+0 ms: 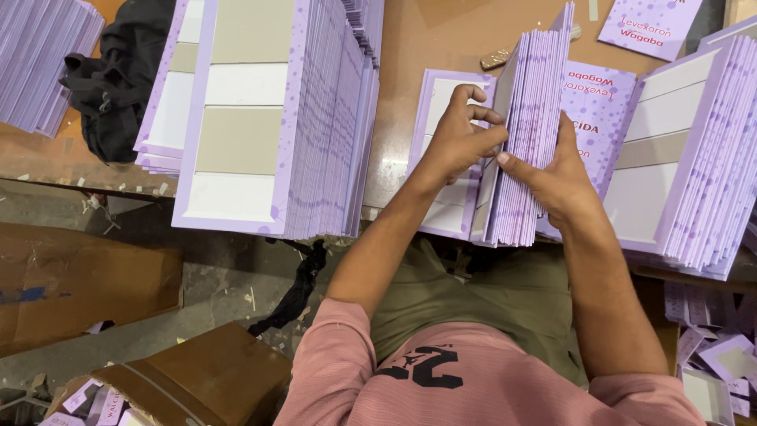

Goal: The person repeatedly picks up purple rectangular paper sheets from a large stack on the table and places them into a smaller, aligned stack. The person handles the sheets by hand, maintaining alignment and stacking them in a consistent manner.

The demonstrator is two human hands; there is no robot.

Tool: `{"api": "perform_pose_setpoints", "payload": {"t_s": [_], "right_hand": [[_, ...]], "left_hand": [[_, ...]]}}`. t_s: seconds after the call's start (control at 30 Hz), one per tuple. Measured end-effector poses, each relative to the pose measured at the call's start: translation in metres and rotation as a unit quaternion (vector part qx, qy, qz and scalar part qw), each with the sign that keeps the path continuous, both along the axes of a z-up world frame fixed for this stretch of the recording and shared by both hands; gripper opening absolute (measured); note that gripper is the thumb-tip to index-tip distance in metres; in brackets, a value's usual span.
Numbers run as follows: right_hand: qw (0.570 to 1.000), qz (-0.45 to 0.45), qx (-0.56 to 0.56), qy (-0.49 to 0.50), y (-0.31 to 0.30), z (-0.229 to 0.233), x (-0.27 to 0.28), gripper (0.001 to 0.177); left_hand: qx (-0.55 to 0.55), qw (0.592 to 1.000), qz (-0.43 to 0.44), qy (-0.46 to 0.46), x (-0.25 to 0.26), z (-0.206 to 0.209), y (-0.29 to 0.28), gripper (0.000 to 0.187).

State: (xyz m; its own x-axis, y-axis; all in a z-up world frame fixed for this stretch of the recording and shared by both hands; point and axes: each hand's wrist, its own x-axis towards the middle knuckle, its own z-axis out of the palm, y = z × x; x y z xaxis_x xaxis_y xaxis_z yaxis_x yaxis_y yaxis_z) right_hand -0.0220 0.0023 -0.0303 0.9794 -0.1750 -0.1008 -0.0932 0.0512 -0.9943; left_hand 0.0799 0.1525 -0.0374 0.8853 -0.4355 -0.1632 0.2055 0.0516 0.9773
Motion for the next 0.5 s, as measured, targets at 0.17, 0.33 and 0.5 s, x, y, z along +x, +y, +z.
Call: {"api": "perform_pose_setpoints", "payload": {"t_s": [0.17, 0.33, 0.5], "right_hand": [[0.998, -0.019, 0.008, 0.055, 0.005, -0.005, 0.005, 0.107], [0.999, -0.023, -0.007, 0.046, 0.012, -0.009, 0.009, 0.109], [0.998, -0.038, -0.029, 0.044, 0.017, -0.007, 0.012, 0.108]], "left_hand": [[0.171, 0.978, 0.026, -0.114, -0.007, 0.013, 0.001, 0.068], [0.272, 0.934, 0.062, -0.223, -0.016, 0.019, -0.001, 0.056], [0.316, 0.917, 0.054, -0.237, -0.016, 0.017, -0.001, 0.047]]}}
